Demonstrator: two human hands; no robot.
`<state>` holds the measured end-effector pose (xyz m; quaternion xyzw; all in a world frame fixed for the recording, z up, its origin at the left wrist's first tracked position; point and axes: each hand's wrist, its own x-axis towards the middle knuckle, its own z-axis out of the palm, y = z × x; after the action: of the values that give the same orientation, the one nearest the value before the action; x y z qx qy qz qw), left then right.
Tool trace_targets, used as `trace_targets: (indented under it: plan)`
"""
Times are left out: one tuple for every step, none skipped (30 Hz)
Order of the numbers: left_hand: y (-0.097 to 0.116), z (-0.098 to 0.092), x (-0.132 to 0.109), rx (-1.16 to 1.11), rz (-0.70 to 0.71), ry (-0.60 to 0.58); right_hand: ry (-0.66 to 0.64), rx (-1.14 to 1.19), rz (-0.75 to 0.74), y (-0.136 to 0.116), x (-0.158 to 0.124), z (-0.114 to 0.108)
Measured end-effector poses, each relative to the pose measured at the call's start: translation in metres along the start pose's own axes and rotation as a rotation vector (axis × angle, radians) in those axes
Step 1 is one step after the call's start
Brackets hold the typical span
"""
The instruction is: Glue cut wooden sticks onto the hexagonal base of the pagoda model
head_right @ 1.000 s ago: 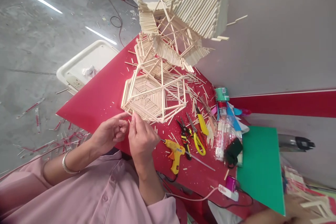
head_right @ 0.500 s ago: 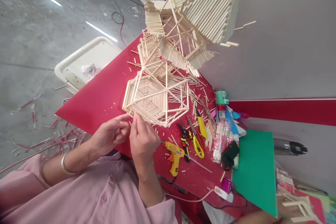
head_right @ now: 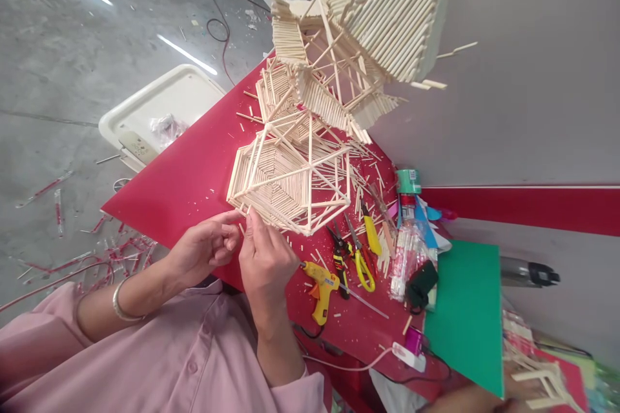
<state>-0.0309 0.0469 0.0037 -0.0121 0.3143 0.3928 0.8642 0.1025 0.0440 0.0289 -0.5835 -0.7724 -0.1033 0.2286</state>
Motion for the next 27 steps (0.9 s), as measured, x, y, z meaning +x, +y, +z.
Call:
trace_targets:
  plan:
    - [0.0,-0.0001,0.0,-0.003,-0.001,0.0,-0.009,0.018,0.006,0.0,-0.0004,-0.0005]
    - [-0.0002,-0.0002,-0.0001,-0.006,-0.004,0.001,-0.021,0.04,0.011,0.0,-0.0008,-0.001]
    - [-0.0005,-0.0004,-0.0001,-0.009,-0.006,0.003,-0.035,0.061,0.018,0.0,-0.0011,-0.0017]
    - [-0.0009,-0.0007,0.0,-0.012,-0.007,0.005,-0.05,0.075,0.024,-0.0002,-0.0013,-0.0024]
    - [-0.0013,-0.001,0.0001,-0.014,-0.006,0.007,-0.063,0.083,0.03,-0.0004,-0.0014,-0.003]
    - [-0.0017,-0.0014,0.0002,-0.016,-0.004,0.009,-0.073,0.083,0.036,-0.0006,-0.0016,-0.0036]
    - [-0.0021,-0.0018,0.0004,-0.017,-0.003,0.01,-0.078,0.082,0.041,-0.0007,-0.0018,-0.0039]
    - [-0.0025,-0.0021,0.0006,-0.017,-0.001,0.011,-0.079,0.079,0.044,-0.0008,-0.002,-0.0041]
    - [-0.0027,-0.0025,0.0008,-0.019,0.0,0.009,-0.073,0.077,0.048,-0.0007,-0.0024,-0.004]
    - [-0.0029,-0.0028,0.0009,-0.019,-0.001,0.005,-0.065,0.076,0.053,-0.0005,-0.0028,-0.0037]
    - [-0.003,-0.003,0.0011,-0.02,-0.001,0.002,-0.058,0.075,0.059,-0.0002,-0.0033,-0.0032]
    - [-0.003,-0.0032,0.0012,-0.02,-0.003,0.0,-0.057,0.074,0.061,0.0002,-0.0038,-0.0026]
    - [-0.0028,-0.0031,0.0013,-0.021,-0.004,-0.001,-0.058,0.074,0.062,0.0005,-0.0043,-0.002]
    - [-0.0026,-0.003,0.0013,-0.021,-0.004,-0.003,-0.062,0.074,0.06,0.0009,-0.0047,-0.0014]
    - [-0.0023,-0.0026,0.0013,-0.022,-0.003,-0.005,-0.065,0.076,0.053,0.0011,-0.005,-0.0009]
    - [-0.0019,-0.0022,0.0013,-0.022,-0.003,-0.008,-0.066,0.077,0.046,0.0012,-0.0051,-0.0004]
    - [-0.0014,-0.0017,0.0012,-0.023,-0.002,-0.012,-0.06,0.074,0.038,0.0012,-0.005,-0.0001]
    - [-0.001,-0.0012,0.0011,-0.024,-0.001,-0.017,-0.052,0.069,0.03,0.0011,-0.0049,0.0]
    - [-0.0007,-0.0007,0.001,-0.025,0.0,-0.02,-0.044,0.064,0.023,0.0008,-0.0046,0.0001]
    - [-0.0003,-0.0004,0.0009,-0.025,0.0,-0.021,-0.038,0.06,0.018,0.0005,-0.0042,0.0]
    - [-0.0001,-0.0001,0.0008,-0.026,-0.001,-0.021,-0.033,0.056,0.016,0.0003,-0.0038,-0.0001]
    - [0.0001,0.0001,0.0008,-0.026,-0.002,-0.021,-0.032,0.055,0.015,0.0,-0.0034,-0.0002]
    - [0.0001,0.0002,0.0008,-0.026,-0.002,-0.02,-0.034,0.057,0.015,-0.0002,-0.0031,-0.0003]
    - [0.0002,0.0002,0.0008,-0.027,-0.002,-0.019,-0.036,0.064,0.014,-0.0003,-0.0028,-0.0004]
    - [0.0001,0.0001,0.0009,-0.028,-0.003,-0.018,-0.037,0.071,0.01,-0.0003,-0.0027,-0.0004]
    - [0.0001,0.0,0.001,-0.029,-0.003,-0.016,-0.036,0.078,0.007,-0.0002,-0.0027,-0.0004]
    - [0.0,-0.0001,0.0011,-0.028,-0.003,-0.015,-0.037,0.086,0.006,-0.0001,-0.0027,-0.0003]
